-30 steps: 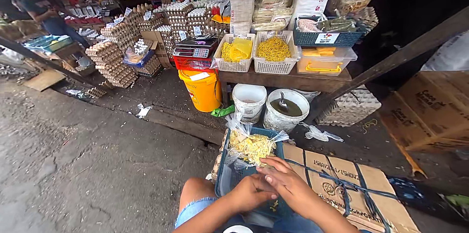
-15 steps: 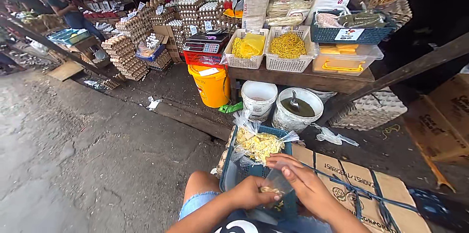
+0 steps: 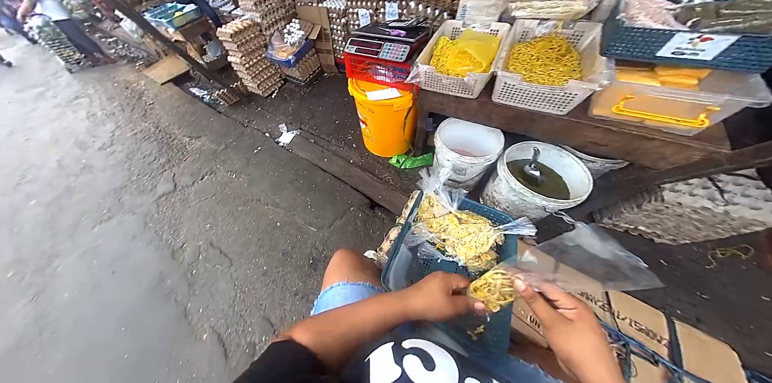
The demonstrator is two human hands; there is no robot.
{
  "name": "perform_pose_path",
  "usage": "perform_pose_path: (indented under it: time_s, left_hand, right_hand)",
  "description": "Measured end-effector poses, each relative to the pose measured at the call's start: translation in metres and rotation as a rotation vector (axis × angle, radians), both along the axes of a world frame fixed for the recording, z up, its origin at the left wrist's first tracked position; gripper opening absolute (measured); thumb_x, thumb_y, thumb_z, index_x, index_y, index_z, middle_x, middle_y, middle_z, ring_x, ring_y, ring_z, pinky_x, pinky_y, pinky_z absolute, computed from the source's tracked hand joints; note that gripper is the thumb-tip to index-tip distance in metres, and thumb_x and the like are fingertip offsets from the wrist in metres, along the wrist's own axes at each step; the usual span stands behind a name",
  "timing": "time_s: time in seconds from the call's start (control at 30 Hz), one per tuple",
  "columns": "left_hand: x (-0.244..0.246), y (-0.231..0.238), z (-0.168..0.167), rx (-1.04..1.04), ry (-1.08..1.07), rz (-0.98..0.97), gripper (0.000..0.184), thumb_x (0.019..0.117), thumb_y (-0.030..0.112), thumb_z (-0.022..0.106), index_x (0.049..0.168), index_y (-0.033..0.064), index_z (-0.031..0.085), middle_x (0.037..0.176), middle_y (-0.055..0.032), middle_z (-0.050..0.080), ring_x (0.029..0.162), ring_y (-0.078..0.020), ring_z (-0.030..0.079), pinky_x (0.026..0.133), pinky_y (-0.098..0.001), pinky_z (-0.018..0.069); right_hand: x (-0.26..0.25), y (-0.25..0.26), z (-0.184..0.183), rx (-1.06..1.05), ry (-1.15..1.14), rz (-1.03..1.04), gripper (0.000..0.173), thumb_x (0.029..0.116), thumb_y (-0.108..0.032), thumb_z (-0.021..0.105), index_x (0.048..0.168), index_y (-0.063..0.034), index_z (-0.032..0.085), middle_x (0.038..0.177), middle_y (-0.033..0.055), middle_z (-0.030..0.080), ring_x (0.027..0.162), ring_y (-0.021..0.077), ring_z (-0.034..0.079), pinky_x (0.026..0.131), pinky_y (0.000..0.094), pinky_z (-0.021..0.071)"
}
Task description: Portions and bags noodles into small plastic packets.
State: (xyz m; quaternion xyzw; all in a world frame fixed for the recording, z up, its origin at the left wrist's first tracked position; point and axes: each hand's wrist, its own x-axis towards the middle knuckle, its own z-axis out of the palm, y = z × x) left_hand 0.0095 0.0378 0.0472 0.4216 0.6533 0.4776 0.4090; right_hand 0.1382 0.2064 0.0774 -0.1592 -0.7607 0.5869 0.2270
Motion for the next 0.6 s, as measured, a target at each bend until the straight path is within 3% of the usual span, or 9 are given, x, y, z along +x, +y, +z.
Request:
perform_pose_path:
  time_s: [0.03,0.1,0.17,0.2,0.33,0.4,0.47,0.57,0.6]
  left_hand:
    - [0.000,-0.001,0.002,0.010,-0.013,0.021,0.028,0.1034,0.015,0.060,0.112,-0.0117,0.063,0.098,-0.0182,0.071,0.088,-0.0173,0.070,0.086,-0.0358,0.0578]
    - [0.000,-0.003,0.004,0.059,0.020,0.061,0.027,0.1003,0.014,0.064,0.105,-0.0119,0.063,0.090,-0.0173,0.068,0.082,-0.0176,0.065,0.079,-0.0358,0.0536]
    - [0.000,-0.005,0.009,0.099,0.092,0.062,0.026,0.0973,0.013,0.068,0.101,-0.0120,0.065,0.084,-0.0182,0.065,0.077,-0.0208,0.061,0.074,-0.0392,0.0514]
    - [0.001,-0.006,0.012,0.111,0.105,0.040,0.024,0.0969,0.012,0.068,0.099,-0.0114,0.065,0.082,-0.0173,0.064,0.075,-0.0208,0.061,0.073,-0.0392,0.0506]
    - [0.000,-0.010,0.027,0.059,0.102,-0.087,0.022,0.1018,0.011,0.061,0.102,-0.0102,0.067,0.084,-0.0161,0.069,0.076,-0.0191,0.066,0.076,-0.0379,0.0538]
    - [-0.005,-0.007,0.024,-0.015,0.263,-0.067,0.026,0.1041,0.014,0.058,0.107,-0.0085,0.069,0.090,-0.0198,0.073,0.083,-0.0292,0.071,0.082,-0.0504,0.0550]
    - [-0.003,-0.005,0.024,-0.026,0.327,-0.057,0.025,0.1040,0.013,0.058,0.107,-0.0084,0.070,0.092,-0.0211,0.073,0.086,-0.0328,0.071,0.083,-0.0540,0.0542]
    - [0.004,-0.006,0.033,0.075,0.329,-0.081,0.020,0.1020,0.009,0.060,0.100,-0.0091,0.069,0.083,-0.0193,0.070,0.078,-0.0282,0.069,0.077,-0.0466,0.0545]
    - [0.002,-0.006,0.032,0.051,0.367,-0.085,0.021,0.1023,0.011,0.060,0.101,-0.0080,0.070,0.085,-0.0193,0.071,0.081,-0.0299,0.070,0.079,-0.0493,0.0539]
  right_hand:
    - [0.000,0.001,0.005,-0.036,0.014,-0.002,0.014,0.0955,-0.005,0.060,0.099,-0.0006,0.073,0.098,-0.0068,0.075,0.095,-0.0055,0.067,0.091,0.0185,0.0565]
    - [0.001,0.001,0.008,-0.110,0.021,0.068,0.016,0.0949,0.000,0.060,0.108,0.0015,0.068,0.100,-0.0087,0.074,0.094,-0.0047,0.068,0.090,0.0206,0.0584]
    - [0.001,0.002,0.005,-0.129,0.012,0.248,0.042,0.0896,0.005,0.063,0.130,0.0112,0.053,0.112,-0.0048,0.070,0.100,-0.0032,0.067,0.093,0.0214,0.0573]
    - [0.001,0.001,0.003,-0.140,0.004,0.286,0.048,0.0862,0.007,0.066,0.131,0.0117,0.050,0.112,-0.0051,0.071,0.100,-0.0027,0.068,0.094,0.0219,0.0576]
    - [0.001,-0.004,0.005,-0.209,-0.054,0.197,0.031,0.0803,0.012,0.069,0.103,-0.0075,0.063,0.091,-0.0137,0.075,0.087,-0.0024,0.071,0.088,0.0235,0.0607]
    - [0.002,-0.001,-0.003,-0.151,-0.004,0.210,0.033,0.0785,0.010,0.074,0.108,0.0014,0.062,0.098,-0.0062,0.074,0.095,0.0019,0.071,0.093,0.0267,0.0597]
    - [0.003,-0.002,-0.005,-0.076,0.008,0.198,0.035,0.0789,0.008,0.077,0.110,0.0099,0.061,0.100,0.0001,0.073,0.096,0.0044,0.070,0.094,0.0281,0.0591]
    - [-0.003,-0.003,0.000,-0.136,-0.031,0.124,0.030,0.0805,0.009,0.073,0.107,0.0018,0.060,0.091,-0.0074,0.074,0.089,0.0023,0.073,0.089,0.0276,0.0619]
    - [-0.002,-0.004,0.001,-0.140,-0.028,0.124,0.032,0.0801,0.010,0.073,0.107,0.0019,0.059,0.092,-0.0074,0.074,0.090,0.0024,0.073,0.090,0.0279,0.0620]
